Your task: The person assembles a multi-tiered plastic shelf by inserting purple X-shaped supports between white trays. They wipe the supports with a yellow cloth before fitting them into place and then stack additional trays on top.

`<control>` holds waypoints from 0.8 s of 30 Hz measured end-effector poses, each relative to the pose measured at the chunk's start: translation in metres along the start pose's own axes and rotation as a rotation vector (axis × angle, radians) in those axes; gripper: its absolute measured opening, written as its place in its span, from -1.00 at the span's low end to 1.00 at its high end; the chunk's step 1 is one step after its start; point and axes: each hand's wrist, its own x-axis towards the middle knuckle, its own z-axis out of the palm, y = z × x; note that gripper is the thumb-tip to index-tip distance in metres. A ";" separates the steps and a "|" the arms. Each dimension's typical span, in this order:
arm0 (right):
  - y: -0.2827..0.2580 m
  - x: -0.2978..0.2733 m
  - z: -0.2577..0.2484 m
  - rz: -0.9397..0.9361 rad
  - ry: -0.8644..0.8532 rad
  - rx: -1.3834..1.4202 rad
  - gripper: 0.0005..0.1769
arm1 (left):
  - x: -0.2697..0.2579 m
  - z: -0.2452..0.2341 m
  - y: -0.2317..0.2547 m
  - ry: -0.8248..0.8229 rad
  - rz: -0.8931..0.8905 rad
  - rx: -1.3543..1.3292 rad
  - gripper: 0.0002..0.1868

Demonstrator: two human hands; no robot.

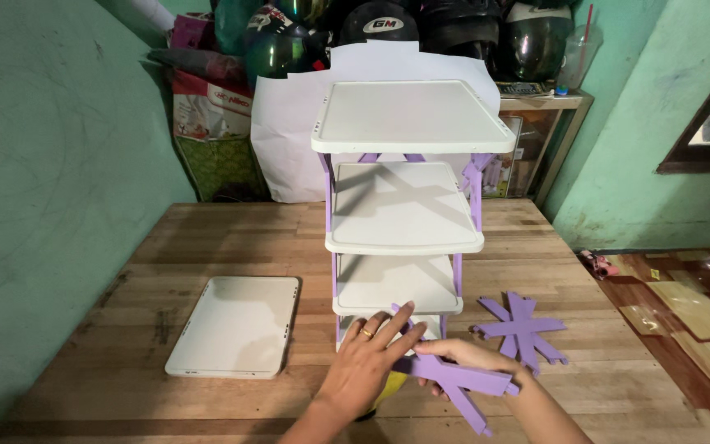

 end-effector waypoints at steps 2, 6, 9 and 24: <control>-0.003 -0.007 0.003 -0.024 -0.019 0.084 -0.50 | 0.000 0.006 -0.002 0.077 -0.009 0.027 -0.36; -0.019 -0.027 -0.004 -0.224 -0.122 0.133 -0.28 | 0.004 0.011 -0.020 0.231 -0.176 0.057 -0.44; -0.027 -0.043 -0.018 -0.385 -0.210 0.223 -0.22 | 0.002 0.007 -0.032 0.333 -0.298 -0.103 -0.52; -0.030 0.065 0.019 -0.637 0.412 0.539 -0.50 | -0.005 -0.020 -0.049 0.552 -0.356 -0.082 -0.49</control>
